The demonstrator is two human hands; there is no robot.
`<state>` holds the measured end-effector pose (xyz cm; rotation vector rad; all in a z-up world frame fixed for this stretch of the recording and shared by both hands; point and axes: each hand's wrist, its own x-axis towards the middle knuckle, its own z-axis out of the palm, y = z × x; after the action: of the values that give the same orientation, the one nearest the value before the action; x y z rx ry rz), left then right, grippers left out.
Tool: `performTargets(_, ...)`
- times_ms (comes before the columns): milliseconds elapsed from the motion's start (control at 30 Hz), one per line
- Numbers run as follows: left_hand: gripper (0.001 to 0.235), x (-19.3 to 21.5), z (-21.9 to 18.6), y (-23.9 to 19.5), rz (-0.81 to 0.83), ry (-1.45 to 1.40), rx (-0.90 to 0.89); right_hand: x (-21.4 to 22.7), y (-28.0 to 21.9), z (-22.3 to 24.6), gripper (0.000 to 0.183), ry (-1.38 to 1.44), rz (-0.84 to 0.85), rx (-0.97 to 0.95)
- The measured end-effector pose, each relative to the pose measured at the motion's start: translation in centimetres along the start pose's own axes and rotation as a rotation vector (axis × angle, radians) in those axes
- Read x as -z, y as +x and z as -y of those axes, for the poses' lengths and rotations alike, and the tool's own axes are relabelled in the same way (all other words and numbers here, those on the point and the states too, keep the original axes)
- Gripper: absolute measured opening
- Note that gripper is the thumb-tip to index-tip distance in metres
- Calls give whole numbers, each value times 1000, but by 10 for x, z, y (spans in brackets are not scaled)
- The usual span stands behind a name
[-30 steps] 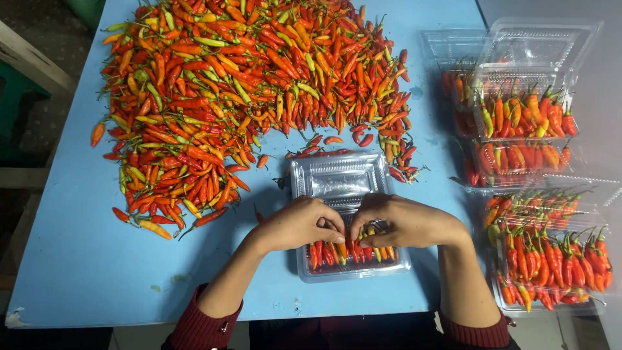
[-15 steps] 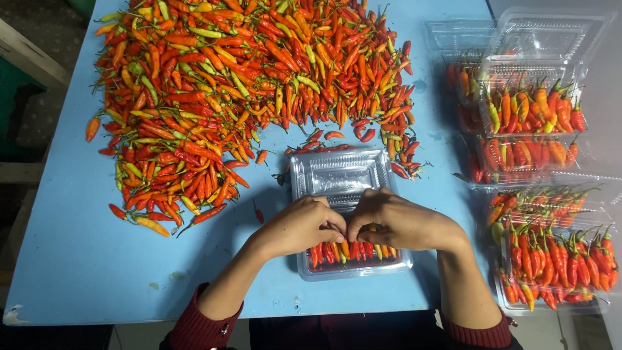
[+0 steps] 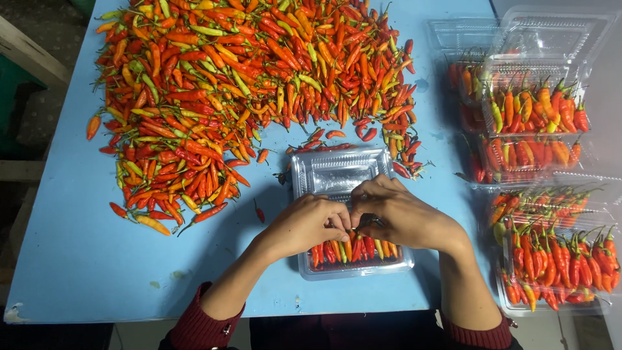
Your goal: The person sorts through a pile of red and orange chili peppers, picking them up by hand one at a time and placing them into a clear plastic container.
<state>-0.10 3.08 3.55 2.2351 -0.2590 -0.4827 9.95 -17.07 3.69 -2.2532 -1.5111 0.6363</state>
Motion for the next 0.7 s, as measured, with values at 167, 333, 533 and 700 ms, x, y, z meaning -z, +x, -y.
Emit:
performTargets(167,10,0,-2,0,-10,17,-28,1,5,9,27,-77,55,-102)
performTargets(333,8,2,-5,-2,-19,47,-26,0,2,6,32,-43,50,-69)
performTargets(533,8,3,-14,-4,-20,88,27,-4,1,2,35,-30,72,-52)
performTargets(700,9,-3,-10,-4,-19,128,39,-4,2,-1,34,-3,35,-26)
